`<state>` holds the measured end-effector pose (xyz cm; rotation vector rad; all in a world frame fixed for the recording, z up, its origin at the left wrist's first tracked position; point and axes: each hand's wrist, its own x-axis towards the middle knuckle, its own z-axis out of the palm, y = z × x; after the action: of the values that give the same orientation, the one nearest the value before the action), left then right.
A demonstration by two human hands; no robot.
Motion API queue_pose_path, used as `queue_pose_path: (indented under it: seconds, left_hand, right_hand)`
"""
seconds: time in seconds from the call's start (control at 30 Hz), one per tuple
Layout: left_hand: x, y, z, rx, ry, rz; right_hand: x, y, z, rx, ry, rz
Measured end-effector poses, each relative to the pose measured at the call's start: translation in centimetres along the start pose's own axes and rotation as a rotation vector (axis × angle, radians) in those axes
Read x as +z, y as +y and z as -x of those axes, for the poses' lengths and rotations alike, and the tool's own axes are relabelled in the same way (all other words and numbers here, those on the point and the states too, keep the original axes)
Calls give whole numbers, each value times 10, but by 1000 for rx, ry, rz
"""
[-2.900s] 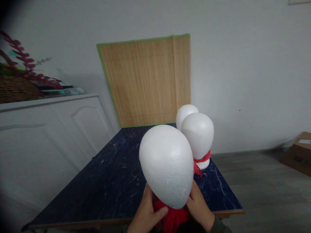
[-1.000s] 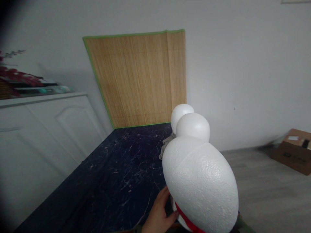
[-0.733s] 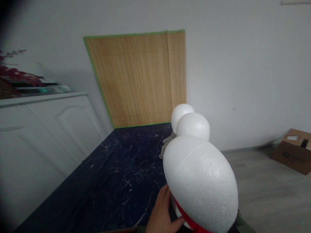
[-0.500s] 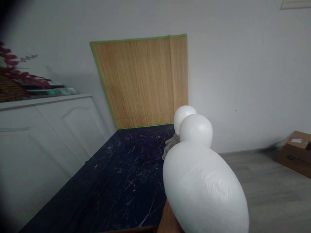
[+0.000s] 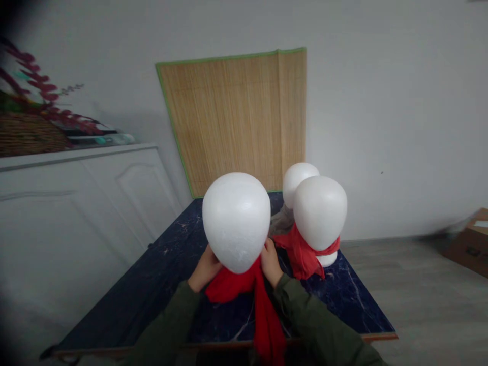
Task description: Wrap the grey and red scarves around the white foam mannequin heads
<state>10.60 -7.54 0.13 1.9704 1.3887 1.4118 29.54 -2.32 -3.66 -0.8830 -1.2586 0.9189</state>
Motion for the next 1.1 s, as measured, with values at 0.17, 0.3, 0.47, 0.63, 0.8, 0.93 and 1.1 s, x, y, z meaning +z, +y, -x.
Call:
queue_pose_path:
  seconds: [0.17, 0.3, 0.47, 0.63, 0.8, 0.93, 1.1]
  left_hand:
    - [-20, -45, -32, -78, 166, -71]
    - [-23, -65, -31, -111, 231, -79]
    - [-26, -71, -26, -189, 228, -94]
    - [-22, -56, -20, -239, 221, -143]
    - [-16, -49, -15, -430, 355, -84]
    - [-24, -60, -16, -562, 418, 44]
    - [-35, -70, -18, -698, 448, 398]
  right_hand:
    - [56, 22, -24, -28, 32, 123]
    - [78, 41, -20, -20, -6, 165]
    - [79, 45, -14, -51, -94, 224]
    - [76, 33, -9, -128, -111, 456]
    - [72, 16, 9, -41, -139, 432]
    - [73, 6, 21, 207, -181, 182]
    - [75, 7, 14, 558, -318, 54]
